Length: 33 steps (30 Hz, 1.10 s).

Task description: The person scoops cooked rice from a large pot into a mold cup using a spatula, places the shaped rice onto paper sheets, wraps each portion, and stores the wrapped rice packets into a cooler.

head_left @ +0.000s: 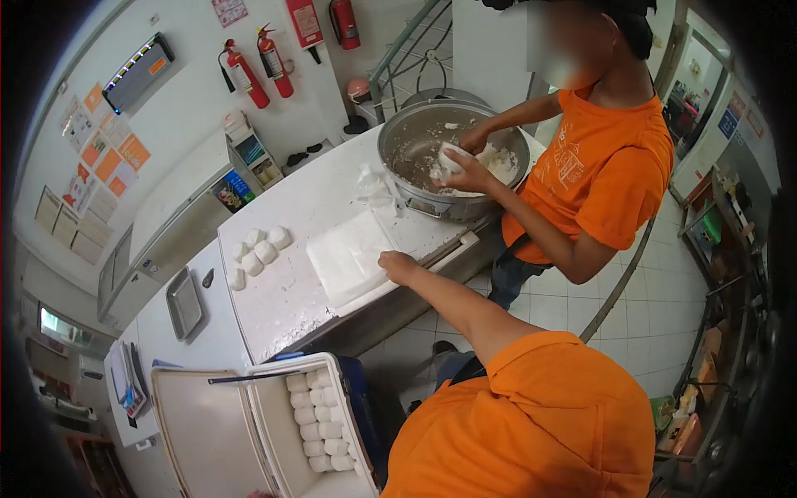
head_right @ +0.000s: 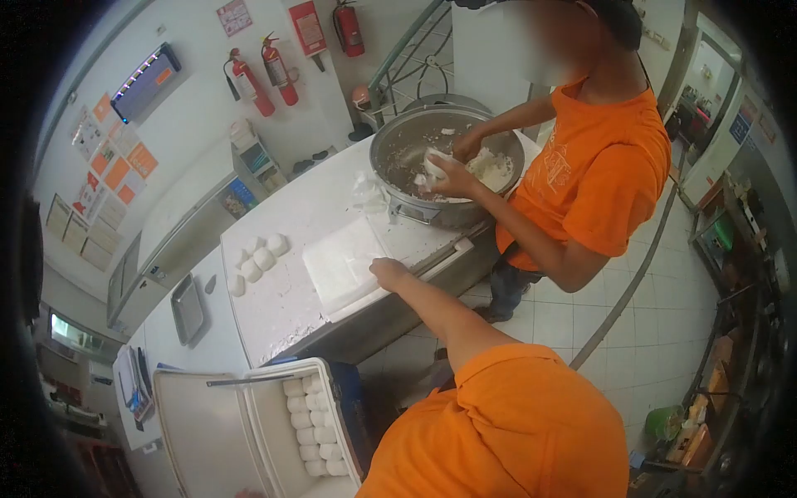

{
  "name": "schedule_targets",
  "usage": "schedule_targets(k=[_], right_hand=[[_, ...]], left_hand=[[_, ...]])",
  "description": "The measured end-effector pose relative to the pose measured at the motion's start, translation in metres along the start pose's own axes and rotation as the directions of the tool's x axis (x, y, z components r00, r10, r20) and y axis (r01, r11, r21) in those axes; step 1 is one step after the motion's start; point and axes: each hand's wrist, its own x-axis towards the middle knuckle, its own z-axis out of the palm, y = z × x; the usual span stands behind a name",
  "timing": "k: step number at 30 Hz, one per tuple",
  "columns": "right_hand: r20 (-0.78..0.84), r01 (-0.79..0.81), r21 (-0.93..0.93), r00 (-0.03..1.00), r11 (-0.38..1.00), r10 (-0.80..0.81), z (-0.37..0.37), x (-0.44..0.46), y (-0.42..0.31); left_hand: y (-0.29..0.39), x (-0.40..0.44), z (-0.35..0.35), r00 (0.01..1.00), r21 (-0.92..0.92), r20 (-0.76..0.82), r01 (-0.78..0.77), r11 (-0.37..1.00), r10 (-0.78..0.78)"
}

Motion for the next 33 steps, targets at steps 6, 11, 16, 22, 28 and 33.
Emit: schedule_targets(k=[6,11,16,22,28,33], right_hand=[[-0.048,0.041,0.020,0.998,0.999,-0.040,-0.007,-0.003,-0.006],[-0.062,0.116,0.054,0.992,0.992,-0.112,-0.010,-0.004,0.008],[0.071,0.141,0.061,0.987,0.988,-0.146,-0.015,-0.001,0.020],[0.061,0.319,0.012,0.946,0.948,-0.319,-0.072,0.001,0.023],[-0.041,0.266,0.424,0.961,0.866,-0.275,-0.189,-0.013,-0.011],[-0.418,0.008,0.243,0.903,0.970,0.098,-0.350,-0.002,0.037]], left_hand=[[0.106,-0.144,0.168,0.640,-0.272,0.768,0.327,0.905,-0.001],[0.150,-0.212,0.270,0.250,-0.238,0.956,0.370,0.898,0.151],[0.164,-0.248,0.365,0.102,-0.206,0.969,-0.165,0.965,0.224],[0.096,-0.279,0.444,0.032,-0.332,0.916,-0.500,0.800,0.401],[0.131,-0.270,0.451,-0.003,-0.296,0.915,-0.682,0.668,0.403],[0.252,-0.258,0.497,0.189,-0.474,0.843,-0.180,0.862,0.503]])
